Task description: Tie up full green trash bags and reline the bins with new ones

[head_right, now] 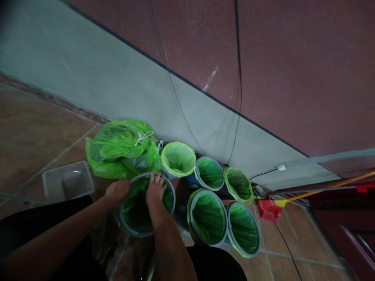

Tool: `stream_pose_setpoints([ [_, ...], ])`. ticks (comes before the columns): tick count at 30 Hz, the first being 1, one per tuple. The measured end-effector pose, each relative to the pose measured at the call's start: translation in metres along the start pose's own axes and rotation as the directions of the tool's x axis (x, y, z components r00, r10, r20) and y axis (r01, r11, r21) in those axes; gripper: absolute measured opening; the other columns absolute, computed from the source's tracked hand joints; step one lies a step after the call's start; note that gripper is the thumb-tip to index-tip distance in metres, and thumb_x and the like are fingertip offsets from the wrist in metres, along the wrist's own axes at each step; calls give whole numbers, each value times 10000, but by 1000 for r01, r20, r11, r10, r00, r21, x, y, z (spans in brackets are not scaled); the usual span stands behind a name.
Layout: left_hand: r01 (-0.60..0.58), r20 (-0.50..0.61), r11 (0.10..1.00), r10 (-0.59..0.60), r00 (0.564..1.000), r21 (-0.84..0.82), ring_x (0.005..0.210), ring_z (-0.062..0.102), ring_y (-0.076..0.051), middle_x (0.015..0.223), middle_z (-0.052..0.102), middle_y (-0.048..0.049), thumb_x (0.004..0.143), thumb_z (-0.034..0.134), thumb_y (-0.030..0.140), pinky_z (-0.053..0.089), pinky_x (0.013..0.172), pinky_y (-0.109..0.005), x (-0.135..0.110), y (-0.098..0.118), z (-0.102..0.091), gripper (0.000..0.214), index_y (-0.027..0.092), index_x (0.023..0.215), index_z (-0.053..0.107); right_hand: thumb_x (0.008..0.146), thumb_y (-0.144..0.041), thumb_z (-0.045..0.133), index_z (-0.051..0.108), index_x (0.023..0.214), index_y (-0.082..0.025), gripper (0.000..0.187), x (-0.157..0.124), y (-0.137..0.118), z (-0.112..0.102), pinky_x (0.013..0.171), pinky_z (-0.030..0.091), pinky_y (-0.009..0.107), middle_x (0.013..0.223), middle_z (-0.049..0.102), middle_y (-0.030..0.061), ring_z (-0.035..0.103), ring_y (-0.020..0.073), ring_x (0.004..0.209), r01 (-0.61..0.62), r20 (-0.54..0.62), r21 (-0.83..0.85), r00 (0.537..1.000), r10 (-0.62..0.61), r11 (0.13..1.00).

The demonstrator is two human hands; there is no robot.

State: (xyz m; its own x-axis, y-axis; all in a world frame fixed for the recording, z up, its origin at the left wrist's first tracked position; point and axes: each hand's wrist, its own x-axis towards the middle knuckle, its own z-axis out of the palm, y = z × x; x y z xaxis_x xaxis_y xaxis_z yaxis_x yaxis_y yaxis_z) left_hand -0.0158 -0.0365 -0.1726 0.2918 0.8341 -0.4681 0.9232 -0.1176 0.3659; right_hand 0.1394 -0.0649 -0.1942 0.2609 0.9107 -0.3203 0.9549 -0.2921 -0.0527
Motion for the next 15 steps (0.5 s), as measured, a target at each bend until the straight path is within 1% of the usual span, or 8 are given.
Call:
stream_pose_setpoints([
  [3,58,20,998,-59,998,25,1043,671,-309,1088,709,-208,887,398,220,518,831,-390,-3,4,-2,339,128,997,705,845,-27,356,202,1534,-287,752,-1,-1,-2,1017,363,538,1605,186,88,154,312,1451,6,22,-14,1000,-6,1000],
  [6,89,27,996,-89,996,23,1044,675,-293,1108,712,-190,892,396,236,527,811,-355,-6,4,-3,348,147,1010,710,799,-60,481,215,1529,-273,805,-3,-2,-12,1020,382,492,1593,216,101,196,306,1441,31,21,-2,999,-31,1000],
  [8,93,27,996,-93,995,13,1047,673,-302,1130,706,-193,896,392,256,529,804,-356,-8,3,-3,363,138,1029,709,777,-100,549,249,1519,-252,815,-9,0,-19,1045,365,471,1578,249,112,251,299,1421,41,-2,39,999,-41,998],
  [9,90,27,996,-90,996,5,1048,672,-304,1137,703,-192,901,385,268,529,803,-357,-9,2,-2,376,136,1046,705,784,-124,560,272,1511,-238,791,-15,4,-22,1056,354,462,1566,274,120,282,295,1407,37,-29,71,999,-35,997],
  [12,82,28,997,-82,996,-12,1048,670,-307,1135,703,-194,907,391,321,528,799,-361,-8,-1,0,397,141,1090,693,838,-184,535,345,1480,-178,669,-48,20,-23,1062,344,448,1508,359,161,353,296,1364,-15,-180,182,982,48,983],
  [14,74,31,997,-73,997,-11,1051,668,-305,1120,707,-198,899,417,356,527,798,-353,-7,-2,2,396,143,1086,694,859,-202,520,392,1447,-128,606,-82,32,-14,1047,352,462,1458,412,195,384,314,1334,-66,-280,236,951,133,969],
  [15,59,37,998,-59,998,-6,1044,671,-304,1099,712,-200,891,436,368,528,796,-346,-7,-2,3,389,140,1062,701,871,-206,506,419,1426,-111,570,-101,36,-7,1036,359,471,1434,434,206,401,321,1315,-81,-309,252,938,159,964],
])
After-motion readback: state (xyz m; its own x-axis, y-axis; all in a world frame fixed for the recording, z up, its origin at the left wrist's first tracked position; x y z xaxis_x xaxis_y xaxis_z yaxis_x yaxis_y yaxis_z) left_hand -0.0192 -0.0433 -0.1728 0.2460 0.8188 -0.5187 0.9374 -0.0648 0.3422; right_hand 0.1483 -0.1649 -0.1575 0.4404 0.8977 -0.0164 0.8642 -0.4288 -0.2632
